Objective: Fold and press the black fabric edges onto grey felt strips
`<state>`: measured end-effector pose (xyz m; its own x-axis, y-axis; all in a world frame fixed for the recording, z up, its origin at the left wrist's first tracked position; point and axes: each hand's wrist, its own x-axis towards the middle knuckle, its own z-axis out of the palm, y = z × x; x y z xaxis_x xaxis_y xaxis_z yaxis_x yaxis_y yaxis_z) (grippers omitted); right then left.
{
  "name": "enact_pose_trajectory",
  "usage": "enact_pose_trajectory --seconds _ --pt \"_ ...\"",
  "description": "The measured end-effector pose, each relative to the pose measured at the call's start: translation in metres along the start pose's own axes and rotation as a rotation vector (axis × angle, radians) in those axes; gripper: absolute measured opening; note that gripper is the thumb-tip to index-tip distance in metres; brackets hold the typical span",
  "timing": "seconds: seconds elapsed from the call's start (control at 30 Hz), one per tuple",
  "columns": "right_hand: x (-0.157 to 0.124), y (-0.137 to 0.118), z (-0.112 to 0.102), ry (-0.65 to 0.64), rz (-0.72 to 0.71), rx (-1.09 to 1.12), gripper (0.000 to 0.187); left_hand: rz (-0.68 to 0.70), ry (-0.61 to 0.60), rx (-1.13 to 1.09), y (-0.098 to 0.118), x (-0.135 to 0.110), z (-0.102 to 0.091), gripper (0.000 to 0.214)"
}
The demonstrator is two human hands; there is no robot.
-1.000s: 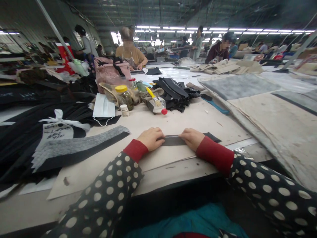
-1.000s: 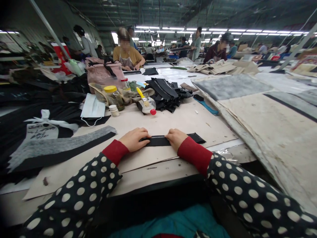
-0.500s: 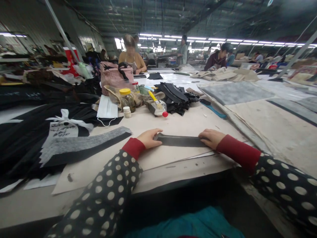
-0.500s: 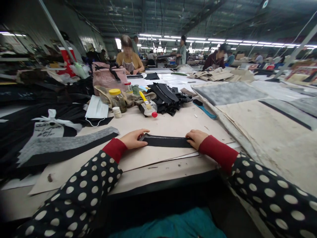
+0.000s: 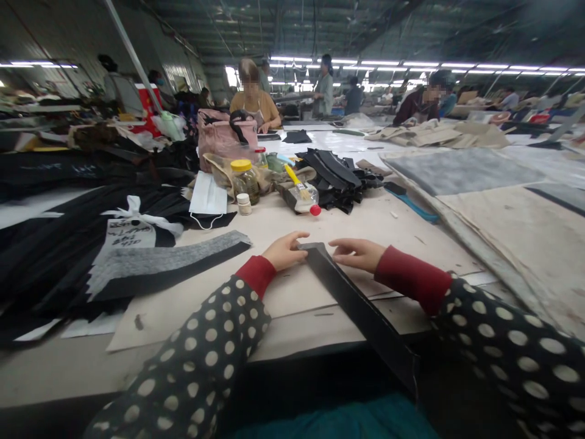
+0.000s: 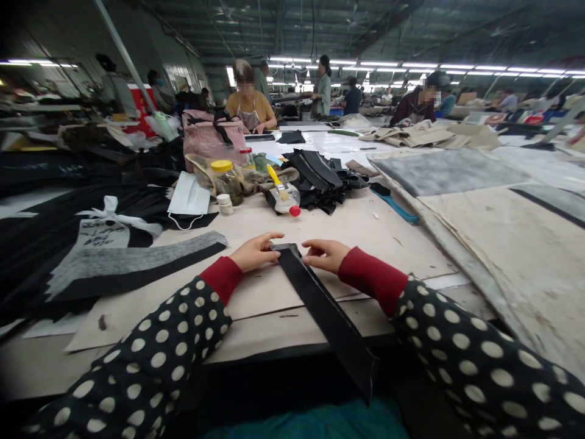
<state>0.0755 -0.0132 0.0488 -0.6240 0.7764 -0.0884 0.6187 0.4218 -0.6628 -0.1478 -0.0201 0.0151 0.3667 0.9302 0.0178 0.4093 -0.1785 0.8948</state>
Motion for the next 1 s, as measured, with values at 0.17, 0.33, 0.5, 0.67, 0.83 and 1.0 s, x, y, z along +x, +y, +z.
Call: enact_pose_trajectory --seconds 0.17,0.33,0.5,0.67,0.83,1.0 --pt "0.043 -0.004 0.023 0.102 -0.046 -0.071 0.03 0.076 0.06 0.296 0.003 -0.001 0.002 0.031" --pt "0.051 0.009 0.032 0.155 -0.124 -0.121 0.024 0.085 0.138 0.524 0.005 0.001 -0.001 0.019" --pt "0.051 0.015 0.032 0.153 -0.175 -0.111 0.023 0.082 0.129 0.536 0.004 0.003 -0.002 0.02" --pt "0.052 0.016 0.033 0.16 -0.202 -0.086 0.021 0.079 0.11 0.523 0.004 0.002 -0.004 0.021" --pt "0.053 0.019 0.033 0.172 -0.255 -0.099 0.02 0.102 0.117 0.53 0.003 0.001 -0.004 0.022" --pt "0.053 0.022 0.033 0.17 -0.313 -0.132 0.021 0.16 0.091 0.58 0.004 0.001 -0.004 0.026"
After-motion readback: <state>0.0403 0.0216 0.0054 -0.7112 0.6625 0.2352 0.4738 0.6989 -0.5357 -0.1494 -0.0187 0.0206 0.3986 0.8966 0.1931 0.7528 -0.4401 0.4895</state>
